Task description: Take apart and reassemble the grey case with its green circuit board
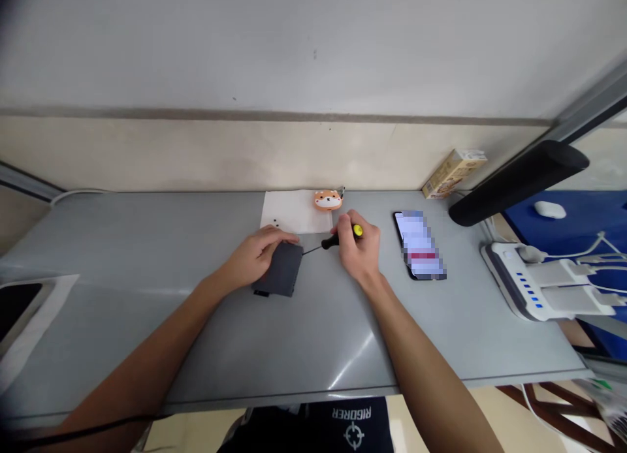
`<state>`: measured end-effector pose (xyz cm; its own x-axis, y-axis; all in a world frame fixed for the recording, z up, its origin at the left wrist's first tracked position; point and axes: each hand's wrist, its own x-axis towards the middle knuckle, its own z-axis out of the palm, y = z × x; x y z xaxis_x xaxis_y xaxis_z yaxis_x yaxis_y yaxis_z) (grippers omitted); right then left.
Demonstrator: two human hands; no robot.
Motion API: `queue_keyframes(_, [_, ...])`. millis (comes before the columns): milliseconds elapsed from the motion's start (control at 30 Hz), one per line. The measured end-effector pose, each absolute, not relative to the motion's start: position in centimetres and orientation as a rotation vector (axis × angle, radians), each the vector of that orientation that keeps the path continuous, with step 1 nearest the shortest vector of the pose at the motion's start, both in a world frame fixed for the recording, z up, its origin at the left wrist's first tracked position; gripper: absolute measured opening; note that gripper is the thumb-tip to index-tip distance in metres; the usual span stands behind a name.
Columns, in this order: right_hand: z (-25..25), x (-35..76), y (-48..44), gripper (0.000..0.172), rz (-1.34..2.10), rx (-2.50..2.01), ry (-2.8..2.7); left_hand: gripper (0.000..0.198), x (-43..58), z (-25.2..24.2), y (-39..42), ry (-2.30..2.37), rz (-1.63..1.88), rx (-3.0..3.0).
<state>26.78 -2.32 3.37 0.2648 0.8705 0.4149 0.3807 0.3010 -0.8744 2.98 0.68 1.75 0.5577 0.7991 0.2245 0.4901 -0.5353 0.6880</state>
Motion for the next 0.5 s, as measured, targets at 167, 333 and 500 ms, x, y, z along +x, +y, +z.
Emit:
queue_keyframes(167, [3.7,27.1,-2.4,0.046,0.544,-1.267,-1.281,0.038,2.9,1.6,0.6,1.025,0.724,2.317])
queue_keyframes(333, [4.0,26.0,-3.0,0.047,0.750,-1.166,-1.368,0.037,3.1,1.7,0.5,1.055,0.705,2.332])
queue_keyframes(500, [4.0,25.1,-3.7,0.048,0.825,-1.167,-1.508,0.037,3.1,1.8,0.6,1.066,0.676,2.339])
